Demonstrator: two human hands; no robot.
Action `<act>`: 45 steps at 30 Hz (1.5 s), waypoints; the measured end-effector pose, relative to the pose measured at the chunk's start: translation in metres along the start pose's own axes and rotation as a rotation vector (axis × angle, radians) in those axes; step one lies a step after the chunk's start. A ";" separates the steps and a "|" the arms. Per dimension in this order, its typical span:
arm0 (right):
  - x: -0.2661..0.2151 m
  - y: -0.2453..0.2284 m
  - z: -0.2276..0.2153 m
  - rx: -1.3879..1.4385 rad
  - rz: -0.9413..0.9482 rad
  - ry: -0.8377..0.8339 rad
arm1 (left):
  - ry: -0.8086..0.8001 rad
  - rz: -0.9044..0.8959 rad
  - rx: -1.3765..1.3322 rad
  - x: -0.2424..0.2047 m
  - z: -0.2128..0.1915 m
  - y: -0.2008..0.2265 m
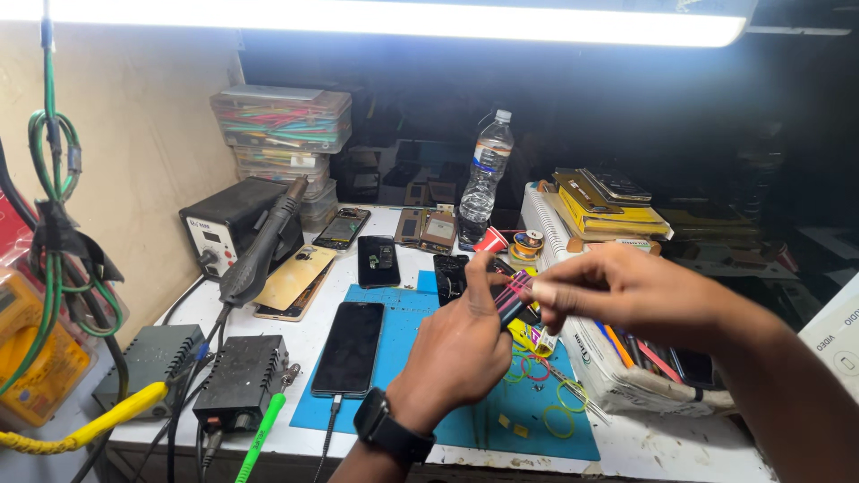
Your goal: The person holds a smartphone and wraps it with multiple rubber bands. They stretch and place several bands horizontally and vertically across the phone's screen and back, creating a grid pattern to secure the device.
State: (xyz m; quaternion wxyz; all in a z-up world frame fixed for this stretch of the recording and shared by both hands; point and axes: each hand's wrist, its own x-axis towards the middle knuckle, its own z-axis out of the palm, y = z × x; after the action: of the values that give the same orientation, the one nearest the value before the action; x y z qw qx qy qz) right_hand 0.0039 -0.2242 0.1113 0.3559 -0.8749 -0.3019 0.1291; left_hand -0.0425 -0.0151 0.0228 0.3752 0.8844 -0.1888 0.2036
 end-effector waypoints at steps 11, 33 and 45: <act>-0.004 0.008 0.050 -0.410 -0.399 0.682 | -0.122 -0.238 -0.899 0.006 0.034 -0.011; 0.137 0.099 0.083 -0.214 -0.275 1.102 | 0.203 -0.390 -1.789 0.080 0.043 -0.135; 0.134 0.124 0.088 -0.072 -0.356 1.291 | 0.889 -0.458 -1.763 0.065 0.021 -0.194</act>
State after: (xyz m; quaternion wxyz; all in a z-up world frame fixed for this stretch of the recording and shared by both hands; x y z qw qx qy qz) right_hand 0.1240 -0.1632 -0.0395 0.4515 -0.7249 -0.1722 -0.4909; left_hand 0.1119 0.0830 -0.0719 0.9606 0.1513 0.0591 0.2254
